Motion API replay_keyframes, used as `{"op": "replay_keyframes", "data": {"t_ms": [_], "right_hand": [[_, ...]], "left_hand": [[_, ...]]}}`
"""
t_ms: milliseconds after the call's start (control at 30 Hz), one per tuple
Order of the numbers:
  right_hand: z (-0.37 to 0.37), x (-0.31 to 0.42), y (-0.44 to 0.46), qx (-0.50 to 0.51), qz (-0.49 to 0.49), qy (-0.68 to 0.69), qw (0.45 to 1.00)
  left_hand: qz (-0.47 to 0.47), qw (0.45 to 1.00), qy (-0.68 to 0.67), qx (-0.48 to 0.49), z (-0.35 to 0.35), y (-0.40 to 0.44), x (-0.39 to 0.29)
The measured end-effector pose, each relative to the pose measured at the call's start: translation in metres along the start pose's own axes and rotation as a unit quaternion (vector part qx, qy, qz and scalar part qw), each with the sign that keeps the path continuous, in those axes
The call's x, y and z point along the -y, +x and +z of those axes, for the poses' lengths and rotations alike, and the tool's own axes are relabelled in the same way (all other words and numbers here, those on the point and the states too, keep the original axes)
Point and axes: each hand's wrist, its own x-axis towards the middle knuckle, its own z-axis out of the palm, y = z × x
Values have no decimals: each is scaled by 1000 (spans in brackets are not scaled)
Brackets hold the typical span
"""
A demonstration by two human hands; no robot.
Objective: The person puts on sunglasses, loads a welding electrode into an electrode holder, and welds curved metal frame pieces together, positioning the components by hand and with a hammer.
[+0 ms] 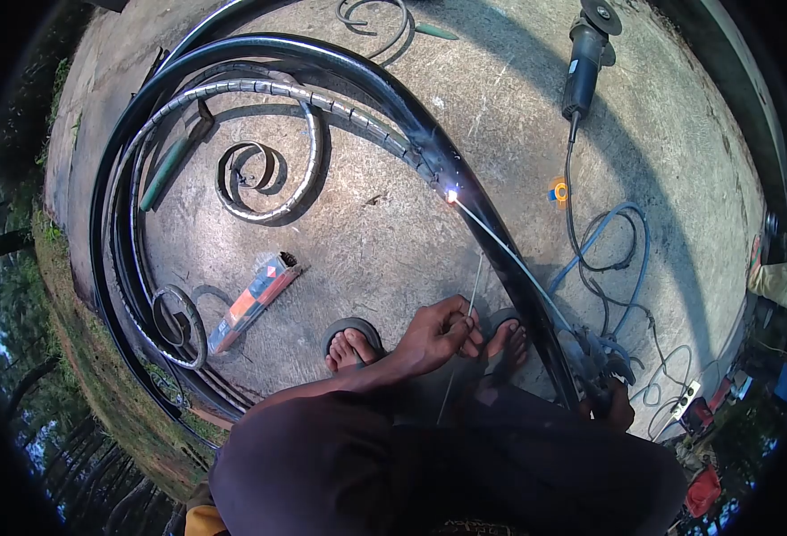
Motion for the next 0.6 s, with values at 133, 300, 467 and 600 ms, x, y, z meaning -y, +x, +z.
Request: {"op": "replay_keyframes", "data": {"t_ms": [133,300,467,600], "right_hand": [[2,-6,-3,-11,-24,-6,1000],[18,-32,-13,-75,-37,-54,995],[23,-8,-6,-120,-47,-92,987],[16,6,4,-67,-3,-15,998]], "left_hand": [[36,997,-51,-55,-14,9,-17],[175,881,297,-324,-57,6,-73],[230,610,598,-465,-100,-12,-124],[242,568,641,-457,-121,-13,-135]]}}
